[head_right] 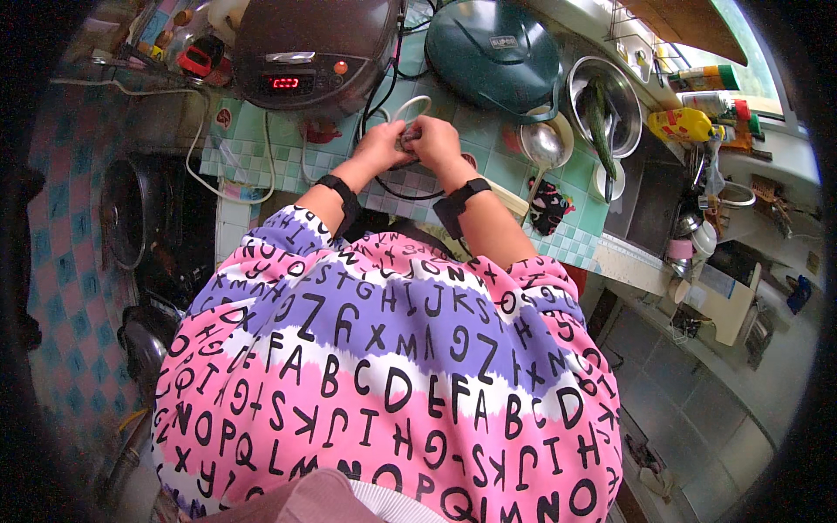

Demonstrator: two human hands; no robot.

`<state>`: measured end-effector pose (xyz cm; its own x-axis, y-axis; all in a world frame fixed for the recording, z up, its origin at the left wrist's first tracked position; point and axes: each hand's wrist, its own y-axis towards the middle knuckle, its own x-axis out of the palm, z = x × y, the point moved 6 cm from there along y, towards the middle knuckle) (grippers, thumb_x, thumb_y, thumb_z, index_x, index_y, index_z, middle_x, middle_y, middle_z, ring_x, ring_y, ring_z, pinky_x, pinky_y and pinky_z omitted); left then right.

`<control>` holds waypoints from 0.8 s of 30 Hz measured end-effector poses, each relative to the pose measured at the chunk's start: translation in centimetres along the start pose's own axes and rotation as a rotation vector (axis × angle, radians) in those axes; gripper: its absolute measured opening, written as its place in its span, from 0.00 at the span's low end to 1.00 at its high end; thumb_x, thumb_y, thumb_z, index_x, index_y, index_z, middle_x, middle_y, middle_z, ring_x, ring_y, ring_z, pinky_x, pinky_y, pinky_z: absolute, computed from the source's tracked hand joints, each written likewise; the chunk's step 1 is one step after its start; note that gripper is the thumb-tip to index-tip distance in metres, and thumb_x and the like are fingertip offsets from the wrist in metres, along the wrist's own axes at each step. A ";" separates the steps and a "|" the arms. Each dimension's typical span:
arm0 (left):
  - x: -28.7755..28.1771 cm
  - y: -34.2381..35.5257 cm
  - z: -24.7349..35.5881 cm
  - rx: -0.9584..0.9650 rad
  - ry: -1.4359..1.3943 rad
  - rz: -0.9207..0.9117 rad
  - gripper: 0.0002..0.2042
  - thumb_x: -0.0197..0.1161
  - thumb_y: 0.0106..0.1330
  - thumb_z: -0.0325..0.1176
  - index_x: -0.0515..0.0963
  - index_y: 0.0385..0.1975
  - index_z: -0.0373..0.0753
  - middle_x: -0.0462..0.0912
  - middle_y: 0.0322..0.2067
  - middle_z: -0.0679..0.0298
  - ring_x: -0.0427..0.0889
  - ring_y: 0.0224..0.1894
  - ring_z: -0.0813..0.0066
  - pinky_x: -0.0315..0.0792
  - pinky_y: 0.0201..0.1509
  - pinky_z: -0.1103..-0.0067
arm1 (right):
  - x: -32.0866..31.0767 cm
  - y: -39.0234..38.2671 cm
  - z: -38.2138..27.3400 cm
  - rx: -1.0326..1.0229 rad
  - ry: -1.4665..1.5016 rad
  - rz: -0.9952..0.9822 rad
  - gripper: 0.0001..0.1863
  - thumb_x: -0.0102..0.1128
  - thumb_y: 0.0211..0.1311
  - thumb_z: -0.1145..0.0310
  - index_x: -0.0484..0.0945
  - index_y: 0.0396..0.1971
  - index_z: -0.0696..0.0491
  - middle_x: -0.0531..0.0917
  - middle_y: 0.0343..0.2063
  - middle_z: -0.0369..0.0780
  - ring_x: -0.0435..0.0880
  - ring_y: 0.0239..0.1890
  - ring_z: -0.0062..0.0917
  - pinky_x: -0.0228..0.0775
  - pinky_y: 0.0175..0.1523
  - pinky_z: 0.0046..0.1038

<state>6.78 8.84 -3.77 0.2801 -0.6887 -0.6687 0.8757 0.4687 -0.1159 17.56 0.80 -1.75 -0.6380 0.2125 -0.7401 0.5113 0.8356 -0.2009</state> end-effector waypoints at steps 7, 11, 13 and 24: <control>-0.1 0.7 -0.4 -0.069 -0.027 -0.031 0.25 0.79 0.43 0.41 0.74 0.36 0.38 0.83 0.33 0.50 0.81 0.40 0.46 0.75 0.42 0.61 | -0.7 0.2 1.0 0.058 -0.021 -0.043 0.13 0.74 0.40 0.67 0.83 0.29 0.53 0.85 0.30 0.46 0.85 0.36 0.42 0.76 0.42 0.37; 0.2 0.7 -0.3 -0.049 -0.057 -0.029 0.25 0.80 0.41 0.41 0.74 0.35 0.37 0.82 0.33 0.50 0.81 0.40 0.47 0.75 0.41 0.63 | -1.1 0.5 1.9 0.075 -0.049 -0.080 0.14 0.75 0.38 0.67 0.83 0.28 0.54 0.85 0.28 0.45 0.85 0.34 0.39 0.76 0.41 0.34; 0.3 0.6 -0.2 -0.037 -0.073 -0.018 0.25 0.79 0.42 0.42 0.73 0.35 0.37 0.82 0.33 0.50 0.81 0.40 0.47 0.74 0.41 0.62 | -0.6 0.7 2.1 0.118 0.032 -0.096 0.14 0.74 0.38 0.65 0.83 0.27 0.54 0.85 0.28 0.48 0.85 0.35 0.43 0.76 0.42 0.38; 0.1 0.2 -0.2 -0.045 -0.048 -0.016 0.26 0.78 0.47 0.45 0.73 0.39 0.38 0.82 0.37 0.49 0.81 0.42 0.46 0.74 0.43 0.60 | 0.2 1.8 4.0 0.223 0.120 -0.325 0.14 0.76 0.37 0.68 0.83 0.27 0.53 0.85 0.26 0.43 0.85 0.31 0.33 0.76 0.40 0.32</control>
<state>6.92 8.93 -3.99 0.2859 -0.7211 -0.6311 0.8619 0.4813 -0.1596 20.67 0.36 -4.83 -0.8427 0.0236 -0.5379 0.3756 0.7417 -0.5557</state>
